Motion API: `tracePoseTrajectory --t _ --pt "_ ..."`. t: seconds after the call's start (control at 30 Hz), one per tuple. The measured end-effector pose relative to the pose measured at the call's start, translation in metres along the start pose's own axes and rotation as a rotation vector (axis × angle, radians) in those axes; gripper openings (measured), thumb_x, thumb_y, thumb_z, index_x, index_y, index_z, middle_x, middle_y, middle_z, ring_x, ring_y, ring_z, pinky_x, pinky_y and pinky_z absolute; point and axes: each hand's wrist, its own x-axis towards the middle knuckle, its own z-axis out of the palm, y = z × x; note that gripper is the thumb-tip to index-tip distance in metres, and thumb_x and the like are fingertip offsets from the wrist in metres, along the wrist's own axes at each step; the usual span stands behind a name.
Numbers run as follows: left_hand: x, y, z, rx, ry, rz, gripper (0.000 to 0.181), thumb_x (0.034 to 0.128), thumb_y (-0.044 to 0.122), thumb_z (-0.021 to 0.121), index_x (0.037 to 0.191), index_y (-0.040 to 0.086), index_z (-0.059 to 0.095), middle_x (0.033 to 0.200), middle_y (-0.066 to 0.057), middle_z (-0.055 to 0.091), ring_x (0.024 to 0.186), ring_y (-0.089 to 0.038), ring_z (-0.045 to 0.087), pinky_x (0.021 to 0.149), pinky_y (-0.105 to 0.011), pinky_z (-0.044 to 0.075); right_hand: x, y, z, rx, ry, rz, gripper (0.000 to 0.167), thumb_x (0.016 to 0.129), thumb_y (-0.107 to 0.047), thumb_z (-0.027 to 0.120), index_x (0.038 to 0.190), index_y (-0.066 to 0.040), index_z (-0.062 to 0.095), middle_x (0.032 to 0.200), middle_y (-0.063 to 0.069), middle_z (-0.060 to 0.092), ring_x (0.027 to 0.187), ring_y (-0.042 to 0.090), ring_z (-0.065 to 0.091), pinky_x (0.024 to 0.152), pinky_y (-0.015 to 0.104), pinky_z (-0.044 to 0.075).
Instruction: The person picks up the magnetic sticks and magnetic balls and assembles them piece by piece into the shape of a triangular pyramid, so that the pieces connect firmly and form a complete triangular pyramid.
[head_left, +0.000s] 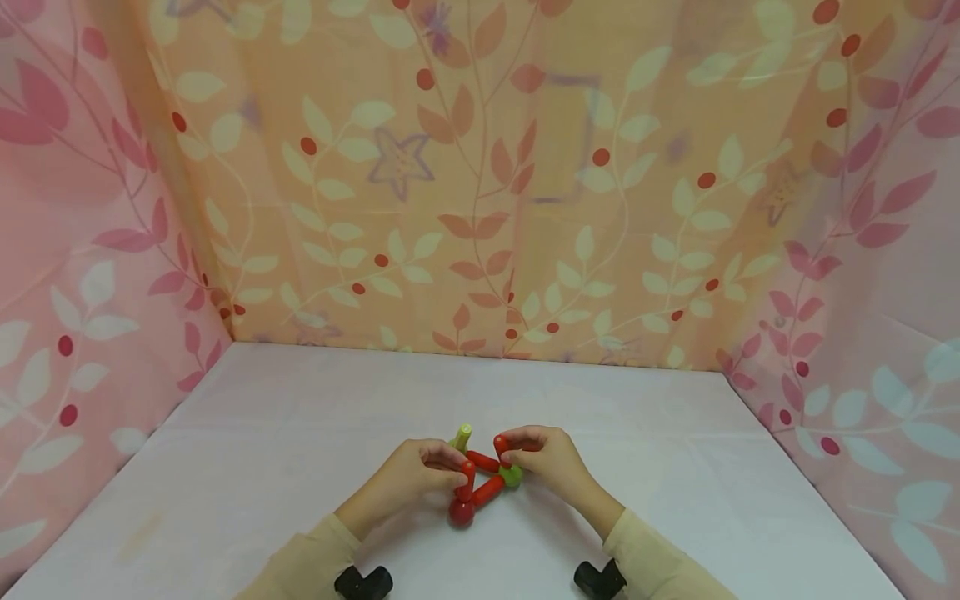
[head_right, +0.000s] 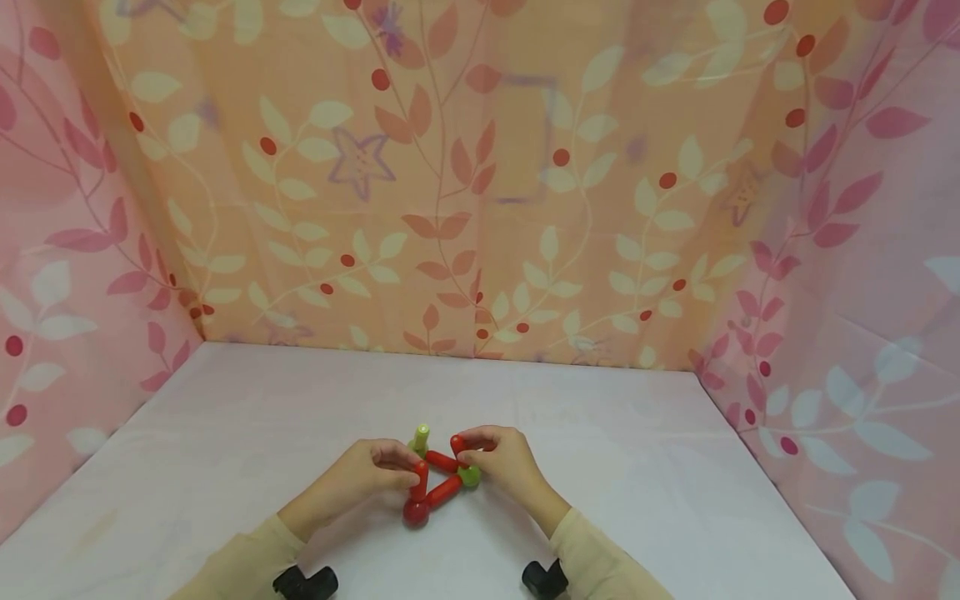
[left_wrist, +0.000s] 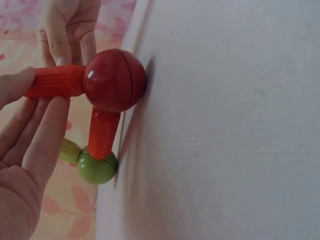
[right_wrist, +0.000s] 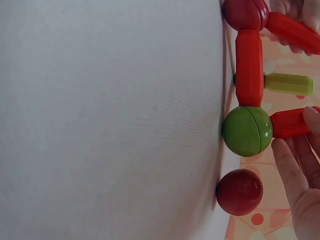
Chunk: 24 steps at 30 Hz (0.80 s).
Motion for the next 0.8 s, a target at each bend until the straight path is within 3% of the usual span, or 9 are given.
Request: tracePoseTrajectory --t 0.33,0.57,0.8 --pt "0.0022 -0.0024 0.0023 0.001 0.014 -0.008 0.027 0.0820 0.017 0.080 0.105 0.004 0.072 0.098 -0.004 0.076 0.090 -0.010 0.068 0.084 -0.026 0.052 -0.0007 -0.0005 0.0015 -0.034 0.009 -0.020 0.029 0.084 -0.014 0.078 0.110 -0.003 0.074 0.105 0.014 0.075 0.091 0.020 0.072 0.077 0.025 0.059" --pt "0.0029 -0.0034 0.0027 0.013 0.025 -0.023 0.028 0.0817 0.018 0.080 0.105 0.005 0.073 0.097 -0.003 0.075 0.090 -0.010 0.067 0.084 -0.026 0.051 -0.0027 -0.0002 0.0008 -0.018 -0.029 -0.038 0.027 0.086 -0.012 0.076 0.111 -0.003 0.074 0.107 0.015 0.075 0.091 0.023 0.071 0.076 0.022 0.057" --pt "0.0029 -0.0046 0.0024 -0.005 0.025 -0.011 0.029 0.0823 0.018 0.080 0.106 0.004 0.073 0.099 -0.004 0.076 0.090 -0.010 0.068 0.083 -0.025 0.052 -0.0052 -0.0037 0.0007 -0.038 -0.028 -0.039 0.026 0.085 -0.015 0.077 0.110 -0.007 0.076 0.109 0.011 0.075 0.096 0.018 0.064 0.073 0.018 0.053"
